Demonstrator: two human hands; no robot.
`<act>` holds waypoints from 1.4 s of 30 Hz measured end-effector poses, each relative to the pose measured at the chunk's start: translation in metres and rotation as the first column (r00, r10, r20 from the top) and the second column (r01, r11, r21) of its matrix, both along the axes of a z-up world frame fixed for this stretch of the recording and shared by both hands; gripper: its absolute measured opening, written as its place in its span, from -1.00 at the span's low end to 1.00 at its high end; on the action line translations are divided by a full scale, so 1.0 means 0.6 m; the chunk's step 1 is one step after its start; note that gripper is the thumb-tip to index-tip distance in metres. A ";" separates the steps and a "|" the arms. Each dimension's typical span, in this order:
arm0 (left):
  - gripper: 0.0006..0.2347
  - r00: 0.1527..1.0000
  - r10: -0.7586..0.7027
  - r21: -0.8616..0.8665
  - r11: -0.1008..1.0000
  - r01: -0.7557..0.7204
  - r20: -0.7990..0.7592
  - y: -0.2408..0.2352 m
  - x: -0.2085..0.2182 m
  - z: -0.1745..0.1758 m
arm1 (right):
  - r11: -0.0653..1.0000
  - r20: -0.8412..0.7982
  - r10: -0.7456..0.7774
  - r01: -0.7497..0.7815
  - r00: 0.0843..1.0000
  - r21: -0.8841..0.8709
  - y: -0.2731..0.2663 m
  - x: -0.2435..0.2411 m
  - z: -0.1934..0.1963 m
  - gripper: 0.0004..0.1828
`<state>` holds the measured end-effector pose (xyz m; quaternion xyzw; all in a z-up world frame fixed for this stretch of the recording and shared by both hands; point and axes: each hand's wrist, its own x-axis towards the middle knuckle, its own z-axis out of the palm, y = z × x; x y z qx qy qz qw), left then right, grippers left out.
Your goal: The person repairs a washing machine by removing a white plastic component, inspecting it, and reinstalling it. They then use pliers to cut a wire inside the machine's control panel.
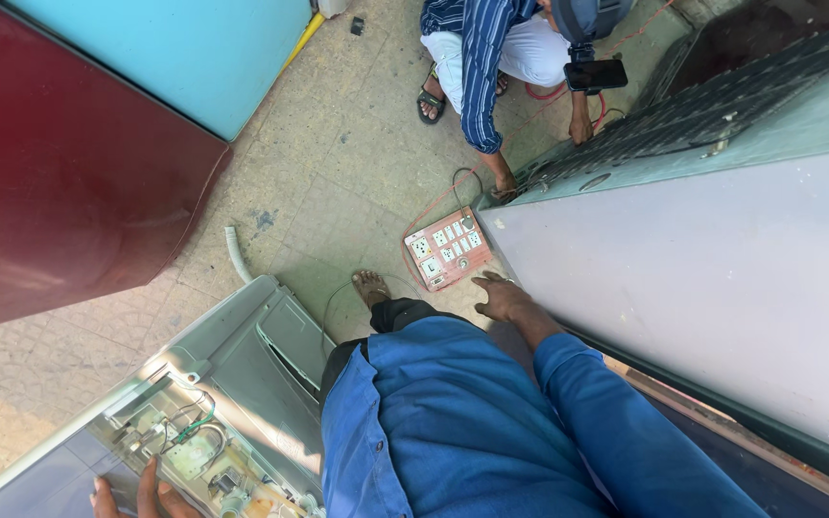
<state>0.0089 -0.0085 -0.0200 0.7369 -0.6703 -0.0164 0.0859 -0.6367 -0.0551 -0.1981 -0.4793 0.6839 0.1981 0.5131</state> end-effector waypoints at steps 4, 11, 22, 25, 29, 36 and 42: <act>-0.64 1.000 -0.010 0.007 1.000 0.010 0.006 0.000 0.007 0.001 | 0.998 -0.142 -0.012 0.004 0.990 -0.063 -0.022 -0.002 0.043 0.04; -0.63 1.000 -0.022 0.002 1.000 0.022 0.006 -0.001 0.010 0.000 | 0.822 -0.352 -0.243 -0.001 0.904 -0.570 -0.066 -0.056 0.116 -0.04; -0.61 1.000 0.012 0.033 0.999 -0.013 0.025 0.021 0.010 0.016 | 0.989 0.184 -0.074 0.095 0.980 -0.111 0.018 0.004 0.028 -0.48; -0.59 1.000 0.010 0.035 0.999 -0.010 -0.004 0.013 0.009 0.016 | 0.999 0.118 -0.049 0.049 0.992 0.003 0.052 0.015 0.025 -0.49; -0.59 0.999 0.036 0.038 0.999 -0.036 0.001 0.022 0.003 0.023 | 0.995 0.099 -0.077 0.070 0.992 0.074 0.094 0.016 0.038 -0.53; -0.60 0.998 0.067 0.034 0.997 -0.067 0.007 0.018 -0.005 0.024 | 0.986 0.160 -0.151 0.160 0.976 -0.048 0.074 0.013 0.018 -0.49; -0.65 0.997 0.076 0.012 0.997 -0.076 -0.006 0.020 -0.010 0.026 | 0.977 0.176 -0.208 0.213 0.962 -0.011 0.048 0.018 0.003 -0.43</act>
